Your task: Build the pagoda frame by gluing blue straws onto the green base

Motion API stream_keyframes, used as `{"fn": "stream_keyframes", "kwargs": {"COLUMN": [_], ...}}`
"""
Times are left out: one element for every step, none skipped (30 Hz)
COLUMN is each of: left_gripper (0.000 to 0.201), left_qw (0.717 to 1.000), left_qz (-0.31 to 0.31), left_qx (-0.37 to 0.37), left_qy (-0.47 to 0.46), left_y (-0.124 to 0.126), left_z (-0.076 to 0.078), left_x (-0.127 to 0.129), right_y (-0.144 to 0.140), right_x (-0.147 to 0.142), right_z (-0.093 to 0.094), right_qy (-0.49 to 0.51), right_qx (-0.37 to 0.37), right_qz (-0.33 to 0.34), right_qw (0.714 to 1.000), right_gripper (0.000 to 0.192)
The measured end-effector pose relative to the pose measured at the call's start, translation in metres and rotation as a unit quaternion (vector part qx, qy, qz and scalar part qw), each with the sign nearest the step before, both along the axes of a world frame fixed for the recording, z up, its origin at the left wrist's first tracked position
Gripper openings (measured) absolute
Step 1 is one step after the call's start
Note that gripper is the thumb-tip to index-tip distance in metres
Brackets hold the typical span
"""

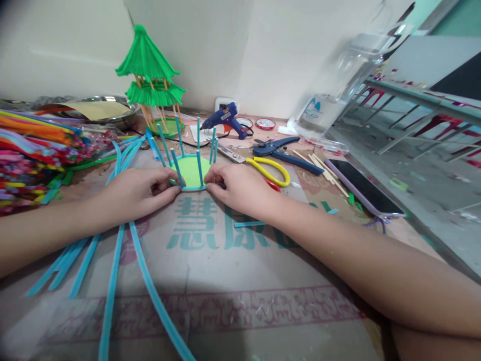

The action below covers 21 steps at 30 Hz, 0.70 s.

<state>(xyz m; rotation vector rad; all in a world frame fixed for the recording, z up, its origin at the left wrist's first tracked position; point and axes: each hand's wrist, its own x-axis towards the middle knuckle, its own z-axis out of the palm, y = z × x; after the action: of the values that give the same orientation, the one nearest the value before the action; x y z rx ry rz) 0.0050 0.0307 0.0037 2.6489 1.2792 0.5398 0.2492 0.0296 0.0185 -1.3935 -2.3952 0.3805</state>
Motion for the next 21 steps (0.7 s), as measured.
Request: {"fn": "stream_keyframes", "kwargs": {"left_gripper": [0.028, 0.029, 0.032, 0.034, 0.036, 0.037, 0.038, 0.038, 0.038, 0.038, 0.037, 0.037, 0.037, 0.037, 0.037, 0.037, 0.037, 0.037, 0.037, 0.037, 0.037], "left_qw": [1.0, 1.0, 1.0, 0.999, 0.999, 0.998, 0.998, 0.998, 0.997, 0.997, 0.997, 0.997, 0.997, 0.997, 0.997, 0.997, 0.997, 0.997, 0.997, 0.997, 0.997], "left_qz": [0.002, 0.004, 0.005, 0.007, 0.008, 0.01, 0.013, 0.015, 0.018, 0.021, 0.023, 0.024, 0.024, 0.024, 0.024, 0.024, 0.023, 0.023, 0.022, 0.022, 0.021], "left_qx": [0.006, 0.013, 0.021, 0.029, 0.036, 0.038, 0.038, 0.035, 0.031, 0.026, 0.024, 0.022, 0.021, 0.02, 0.019, 0.018, 0.017, 0.017, 0.019, 0.022, 0.026], "left_qy": [-0.001, 0.001, 0.007, 0.017, 0.028, 0.04, 0.05, 0.058, 0.064, 0.067, 0.069, 0.071, 0.071, 0.071, 0.07, 0.07, 0.07, 0.071, 0.073, 0.073, 0.073], "left_y": [-0.0005, -0.0011, -0.0018, -0.0026, -0.0034, -0.0042, -0.0048, -0.0052, -0.0055, -0.0057, -0.0058, -0.0058, -0.0057, -0.0056, -0.0055, -0.0053, -0.0052, -0.005, -0.005, -0.005, -0.0051], "left_z": [-0.0006, -0.001, -0.0012, -0.0011, -0.0006, 0.0001, 0.001, 0.0019, 0.0027, 0.0034, 0.0039, 0.0042, 0.0043, 0.0043, 0.0041, 0.0038, 0.0035, 0.0032, 0.003, 0.0029, 0.0029], "left_x": [-0.0009, -0.0018, -0.0026, -0.0032, -0.0036, -0.0037, -0.0037, -0.0035, -0.0033, -0.0031, -0.0029, -0.0029, -0.0029, -0.003, -0.0031, -0.0032, -0.0032, -0.0031, -0.0031, -0.003, -0.003], "right_y": [0.0, -0.0001, -0.0002, -0.0003, -0.0003, -0.0003, -0.0003, -0.0002, -0.0001, 0.0, 0.0, -0.0001, -0.0003, -0.0006, -0.001, -0.0015, -0.0019, -0.0023, -0.0026, -0.0027, -0.0027], "right_x": [0.0, 0.0001, 0.0002, 0.0002, 0.0003, 0.0004, 0.0004, 0.0004, 0.0005, 0.0005, 0.0004, 0.0004, 0.0005, 0.0005, 0.0006, 0.0007, 0.0008, 0.001, 0.0012, 0.0014, 0.0016], "right_z": [0.0002, 0.0003, 0.0003, 0.0001, -0.0003, -0.001, -0.0017, -0.0024, -0.003, -0.0034, -0.0034, -0.0031, -0.0025, -0.0018, -0.0011, -0.0006, -0.0004, -0.0004, -0.0007, -0.0013, -0.0019], "right_qy": [-0.001, -0.002, -0.003, -0.003, -0.003, -0.002, 0.0, 0.002, 0.004, 0.004, 0.004, 0.002, -0.001, -0.004, -0.006, -0.009, -0.012, -0.015, -0.017, -0.018, -0.017], "right_qx": [0.001, 0.003, 0.005, 0.006, 0.009, 0.011, 0.012, 0.013, 0.014, 0.014, 0.015, 0.015, 0.015, 0.015, 0.015, 0.015, 0.015, 0.016, 0.02, 0.026, 0.032], "right_qz": [0.001, 0.001, 0.002, 0.003, 0.004, 0.004, 0.003, 0.002, 0.001, 0.001, 0.0, 0.0, 0.001, 0.003, 0.005, 0.007, 0.009, 0.01, 0.011, 0.011, 0.012], "right_qw": [1.0, 1.0, 1.0, 1.0, 1.0, 1.0, 1.0, 1.0, 1.0, 1.0, 1.0, 1.0, 1.0, 1.0, 1.0, 1.0, 1.0, 1.0, 1.0, 0.999, 0.999], "right_gripper": [0.013, 0.013, 0.013, 0.013, 0.013, 0.013, 0.013, 0.013, 0.014, 0.014, 0.015, 0.015, 0.016, 0.016, 0.017, 0.017, 0.018, 0.019, 0.02, 0.02, 0.02]}}
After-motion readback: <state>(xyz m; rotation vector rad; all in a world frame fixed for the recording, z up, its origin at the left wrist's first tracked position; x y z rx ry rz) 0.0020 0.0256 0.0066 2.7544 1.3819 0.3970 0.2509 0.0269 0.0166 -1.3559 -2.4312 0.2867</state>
